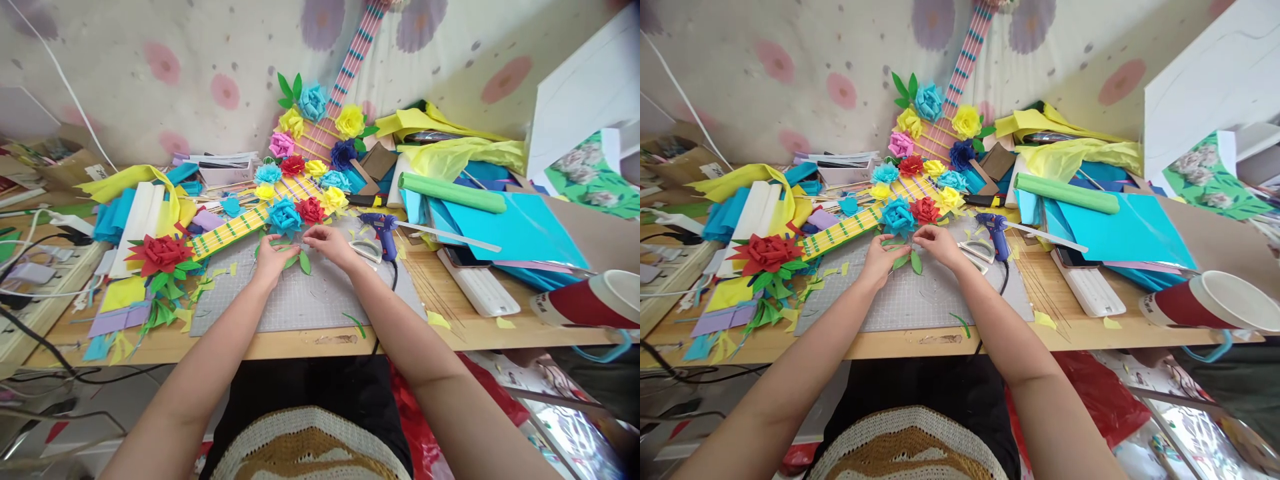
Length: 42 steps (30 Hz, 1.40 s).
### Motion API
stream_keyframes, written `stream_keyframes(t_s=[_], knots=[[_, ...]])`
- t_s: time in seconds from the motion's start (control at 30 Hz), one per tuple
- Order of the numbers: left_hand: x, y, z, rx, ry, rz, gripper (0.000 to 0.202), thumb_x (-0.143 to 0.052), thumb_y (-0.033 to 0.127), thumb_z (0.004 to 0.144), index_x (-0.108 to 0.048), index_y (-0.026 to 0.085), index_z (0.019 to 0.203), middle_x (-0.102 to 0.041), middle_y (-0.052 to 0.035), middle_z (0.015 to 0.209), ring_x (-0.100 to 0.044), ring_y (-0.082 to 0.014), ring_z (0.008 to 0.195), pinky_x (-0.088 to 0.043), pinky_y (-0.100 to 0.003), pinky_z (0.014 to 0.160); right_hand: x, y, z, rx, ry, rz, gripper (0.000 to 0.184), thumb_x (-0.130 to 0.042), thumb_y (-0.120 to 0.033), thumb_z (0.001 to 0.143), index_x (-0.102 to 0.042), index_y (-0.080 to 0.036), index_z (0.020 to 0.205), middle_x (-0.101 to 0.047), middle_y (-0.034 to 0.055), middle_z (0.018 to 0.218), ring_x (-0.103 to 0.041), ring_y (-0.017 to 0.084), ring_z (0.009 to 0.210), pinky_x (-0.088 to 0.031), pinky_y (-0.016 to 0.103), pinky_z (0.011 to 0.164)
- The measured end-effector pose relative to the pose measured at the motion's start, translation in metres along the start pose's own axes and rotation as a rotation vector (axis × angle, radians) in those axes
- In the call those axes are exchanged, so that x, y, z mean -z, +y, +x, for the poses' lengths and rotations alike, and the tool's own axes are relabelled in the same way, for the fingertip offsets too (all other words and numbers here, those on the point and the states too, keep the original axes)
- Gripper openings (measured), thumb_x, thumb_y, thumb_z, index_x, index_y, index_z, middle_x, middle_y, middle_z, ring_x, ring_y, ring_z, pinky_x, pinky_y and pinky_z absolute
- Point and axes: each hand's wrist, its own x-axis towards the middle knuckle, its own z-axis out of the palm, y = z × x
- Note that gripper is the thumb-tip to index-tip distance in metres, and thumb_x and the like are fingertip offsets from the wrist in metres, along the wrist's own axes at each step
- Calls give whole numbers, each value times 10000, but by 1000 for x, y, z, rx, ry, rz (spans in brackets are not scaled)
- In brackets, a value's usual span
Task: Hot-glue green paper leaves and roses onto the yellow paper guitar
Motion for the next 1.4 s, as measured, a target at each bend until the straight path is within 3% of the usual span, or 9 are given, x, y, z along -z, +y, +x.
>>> stream_keyframes(t_s=[0.4, 0.93, 1.4], knots=[[0, 0, 0, -18, -26, 43, 484, -721, 100, 559, -372, 200, 879, -672, -11, 700, -664, -157, 681, -500, -310, 726, -3, 8, -3, -124, 27, 192, 183, -647, -336, 629, -570, -183, 692, -526, -48, 571, -454, 75, 513, -362, 225, 500], [2, -4, 3, -45, -49, 45, 543, -744, 144, 494, -325, 219, 831, -679, 4, 703, -639, -134, 627, -470, -270, 674, -5, 6, -6, -226, 9, 414, 264, -765, -308, 552, -576, -166, 671, -607, -23, 616, -580, 88, 588, -496, 230, 579], [4, -6, 6, -51, -60, 73, 554, -755, 152, 479, -328, 221, 824, -681, -5, 708, -642, -146, 637, -468, -271, 664, -5, 6, -6, -268, -6, 459, 229, -770, -267, 586, -590, -156, 674, -617, -10, 606, -579, 82, 569, -510, 226, 575]])
